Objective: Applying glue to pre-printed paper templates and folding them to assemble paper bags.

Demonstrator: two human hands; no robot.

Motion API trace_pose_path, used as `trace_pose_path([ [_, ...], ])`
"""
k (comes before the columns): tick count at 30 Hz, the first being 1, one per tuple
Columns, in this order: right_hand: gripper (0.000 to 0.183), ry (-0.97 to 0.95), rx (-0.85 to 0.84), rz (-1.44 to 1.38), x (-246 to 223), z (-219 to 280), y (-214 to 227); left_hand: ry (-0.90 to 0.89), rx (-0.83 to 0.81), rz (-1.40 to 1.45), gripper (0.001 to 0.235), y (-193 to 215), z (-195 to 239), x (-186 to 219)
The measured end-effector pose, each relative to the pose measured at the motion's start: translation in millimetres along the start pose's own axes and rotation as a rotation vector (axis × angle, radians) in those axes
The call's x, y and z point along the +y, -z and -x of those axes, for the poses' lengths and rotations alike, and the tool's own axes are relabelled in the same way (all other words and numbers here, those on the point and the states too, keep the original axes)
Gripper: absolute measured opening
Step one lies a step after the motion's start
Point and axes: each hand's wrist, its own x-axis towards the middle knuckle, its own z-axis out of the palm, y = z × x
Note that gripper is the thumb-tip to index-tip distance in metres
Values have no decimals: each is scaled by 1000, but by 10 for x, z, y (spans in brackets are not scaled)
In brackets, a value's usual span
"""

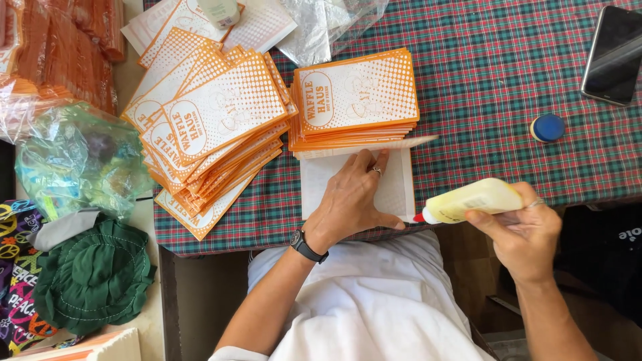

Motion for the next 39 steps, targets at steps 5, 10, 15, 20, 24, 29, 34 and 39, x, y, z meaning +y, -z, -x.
trace_pose_path([
  [5,37,88,118,-101,58,-7,98,6,94,-46,107,-103,-19,-50],
  [10,37,61,101,23,81,81,-34,20,124,-56,104,-119,-24,-53],
  [15,34,138,109,177,204,182,-68,-25,61,-60,97,-155,-44,-152],
  [20,35,150,94,74,299,215,-426,-93,-58,107,72,-72,-105,-366],
  [24,35,243,-1,-208,189,132,-927,-33,-170,413,46,429,-134,-206],
  [29,32,315,-114,-315,-210,133,-1505,-60,-231,643,49,347,-238,-503],
  [34,33,336,-177,-328,-246,114,-1664,-88,-241,706,47,255,-255,-581],
  [39,45,143,-76,-480,272,-57,-1084,-124,-133,598,42,163,-167,-561],
])
